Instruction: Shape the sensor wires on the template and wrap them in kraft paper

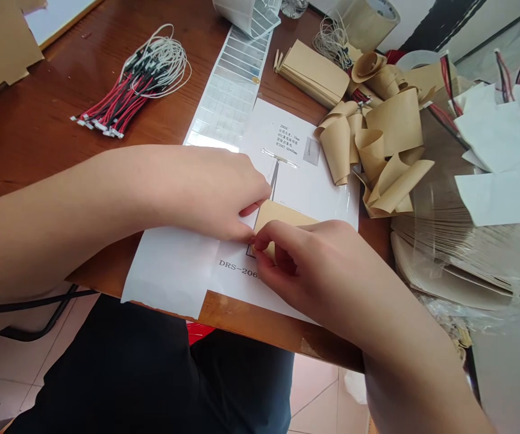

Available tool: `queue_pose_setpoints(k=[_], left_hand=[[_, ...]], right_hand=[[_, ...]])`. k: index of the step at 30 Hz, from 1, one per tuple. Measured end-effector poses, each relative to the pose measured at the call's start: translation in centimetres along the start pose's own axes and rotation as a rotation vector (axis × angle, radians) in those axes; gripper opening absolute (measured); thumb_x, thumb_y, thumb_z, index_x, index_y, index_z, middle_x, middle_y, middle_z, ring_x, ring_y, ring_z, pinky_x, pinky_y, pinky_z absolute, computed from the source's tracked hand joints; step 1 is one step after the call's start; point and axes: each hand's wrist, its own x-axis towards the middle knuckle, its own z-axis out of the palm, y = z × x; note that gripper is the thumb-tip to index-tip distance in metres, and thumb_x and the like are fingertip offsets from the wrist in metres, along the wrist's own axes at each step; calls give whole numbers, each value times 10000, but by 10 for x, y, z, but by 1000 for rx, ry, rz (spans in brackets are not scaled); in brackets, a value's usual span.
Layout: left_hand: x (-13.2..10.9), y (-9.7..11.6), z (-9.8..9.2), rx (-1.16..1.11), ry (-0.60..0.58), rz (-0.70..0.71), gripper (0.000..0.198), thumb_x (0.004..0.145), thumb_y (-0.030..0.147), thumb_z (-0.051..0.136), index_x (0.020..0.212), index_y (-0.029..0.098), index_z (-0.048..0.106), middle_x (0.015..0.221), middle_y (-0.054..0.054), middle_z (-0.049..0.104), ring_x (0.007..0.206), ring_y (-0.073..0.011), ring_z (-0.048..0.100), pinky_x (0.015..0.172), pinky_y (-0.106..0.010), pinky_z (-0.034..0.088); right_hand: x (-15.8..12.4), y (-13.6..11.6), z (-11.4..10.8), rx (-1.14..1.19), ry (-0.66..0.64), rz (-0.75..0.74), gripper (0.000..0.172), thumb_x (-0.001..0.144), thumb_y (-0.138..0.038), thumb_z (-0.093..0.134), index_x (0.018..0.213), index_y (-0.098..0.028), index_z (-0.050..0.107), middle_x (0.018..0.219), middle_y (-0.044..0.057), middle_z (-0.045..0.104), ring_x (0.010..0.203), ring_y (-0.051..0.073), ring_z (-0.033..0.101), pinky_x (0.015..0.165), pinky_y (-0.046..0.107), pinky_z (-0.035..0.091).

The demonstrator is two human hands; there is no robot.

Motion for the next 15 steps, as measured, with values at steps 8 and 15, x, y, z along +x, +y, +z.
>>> queue_pose_setpoints(k=[8, 15], left_hand=[[-3, 2, -1, -1, 15, 3, 319, 851, 459, 572, 951, 204, 736, 829, -24, 655, 714, -146, 559, 752, -299, 405], [-4, 1, -1, -16, 45, 30, 257, 834, 439, 572, 878, 229, 714, 803, -37, 666, 645, -160, 540, 673, -317, 389]], right_hand=[[0, -3, -5, -50, -72, 8, 149, 931, -153, 520, 798, -194, 573, 554, -15, 567, 488, 134, 495, 532, 311, 223], [1, -2, -4, -53, -67, 18, 170, 911, -146, 521, 756, -208, 552, 536, -26, 533, 474, 131, 481, 522, 300, 213]])
